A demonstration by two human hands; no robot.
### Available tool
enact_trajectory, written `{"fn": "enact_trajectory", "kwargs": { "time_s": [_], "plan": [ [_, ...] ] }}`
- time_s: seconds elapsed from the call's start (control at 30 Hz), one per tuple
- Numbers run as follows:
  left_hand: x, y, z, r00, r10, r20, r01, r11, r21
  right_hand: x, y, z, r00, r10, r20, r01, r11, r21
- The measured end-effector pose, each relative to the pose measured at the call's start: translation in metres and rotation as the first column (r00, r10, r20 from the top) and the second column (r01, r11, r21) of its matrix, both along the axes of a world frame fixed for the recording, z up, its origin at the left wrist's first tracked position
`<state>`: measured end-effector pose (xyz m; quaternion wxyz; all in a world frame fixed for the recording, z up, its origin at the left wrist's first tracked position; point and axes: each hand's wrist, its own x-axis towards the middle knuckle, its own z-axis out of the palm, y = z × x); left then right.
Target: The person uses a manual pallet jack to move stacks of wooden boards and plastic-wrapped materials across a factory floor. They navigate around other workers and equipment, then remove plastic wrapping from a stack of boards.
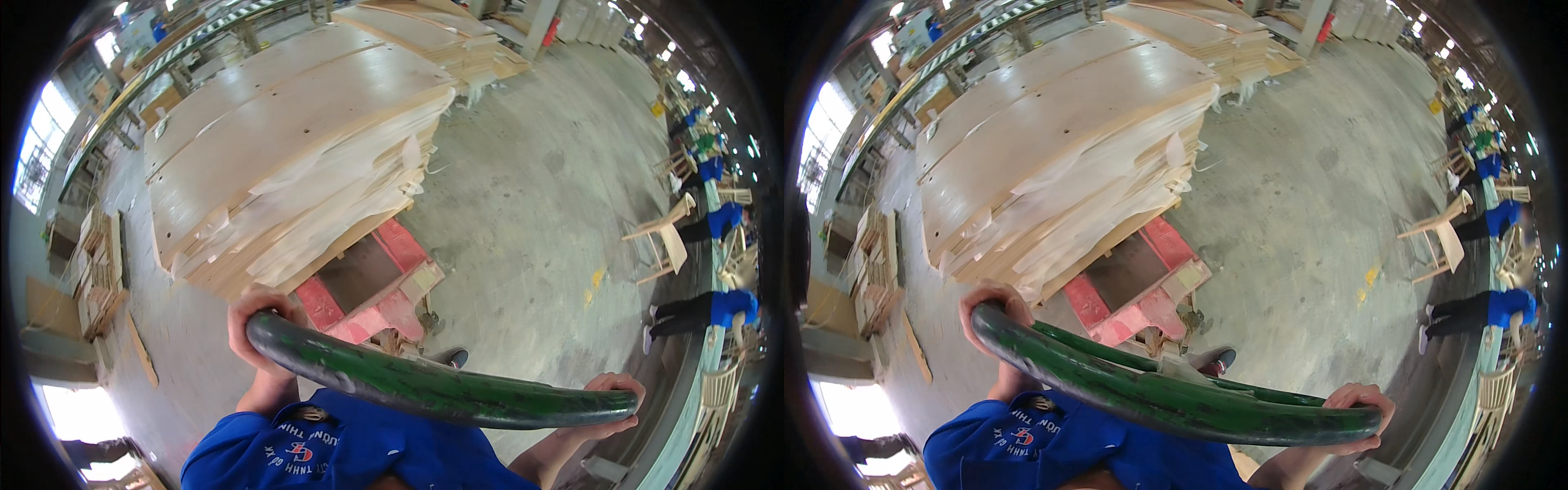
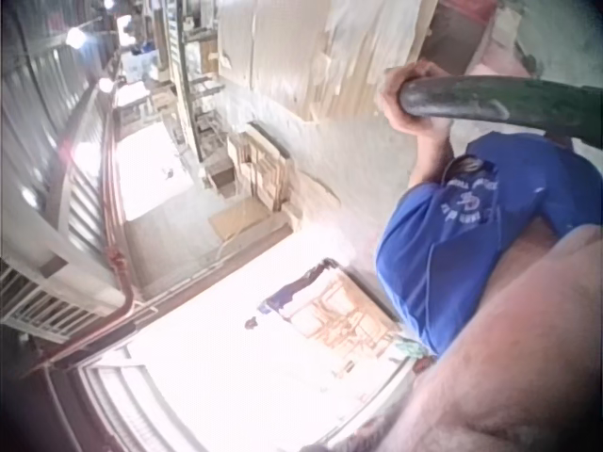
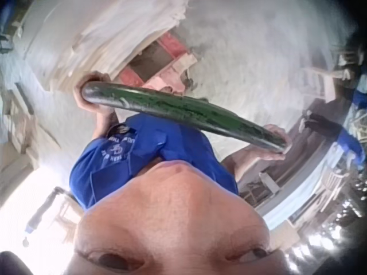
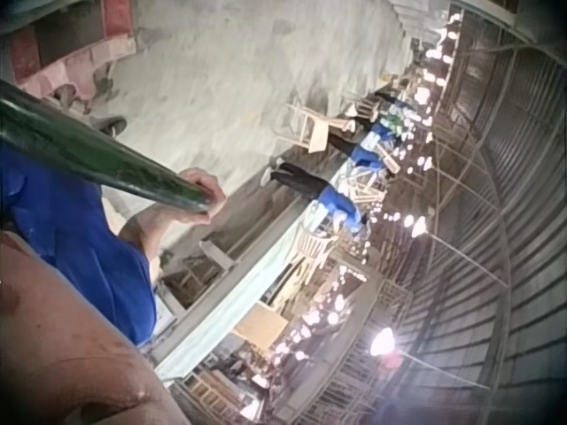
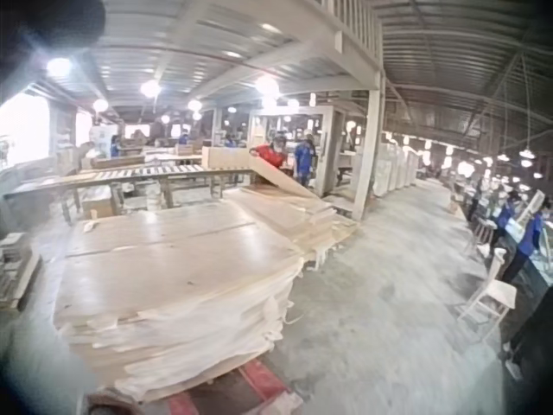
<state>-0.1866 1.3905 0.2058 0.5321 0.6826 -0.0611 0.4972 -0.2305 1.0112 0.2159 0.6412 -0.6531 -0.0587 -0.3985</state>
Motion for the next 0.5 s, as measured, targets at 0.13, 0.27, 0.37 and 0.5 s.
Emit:
{"fn": "enact_trajectory", "kwargs": {
  "time_s": [0.13,0.27,0.37,0.5],
  "plan": [
    [0.039,0.000,-0.001,0.999,0.042,-0.030,-0.043,0.998,-0.053,-0.005,0.021,0.004,0.984,-0.180,-0.001,0.180,0.982,-0.050],
    [0.087,0.004,0.002,0.998,0.023,-0.056,-0.026,0.999,-0.048,0.001,0.038,0.009,0.927,-0.371,-0.049,0.356,0.915,-0.191],
    [0.114,-0.001,0.003,0.998,-0.065,-0.023,0.062,0.994,-0.089,0.018,0.038,0.010,0.909,-0.415,-0.045,0.395,0.890,-0.229],
    [0.145,-0.012,0.006,0.995,-0.100,-0.004,0.100,0.992,-0.072,0.060,0.019,0.009,0.844,-0.535,0.030,0.517,0.799,-0.307]
  ]
}}
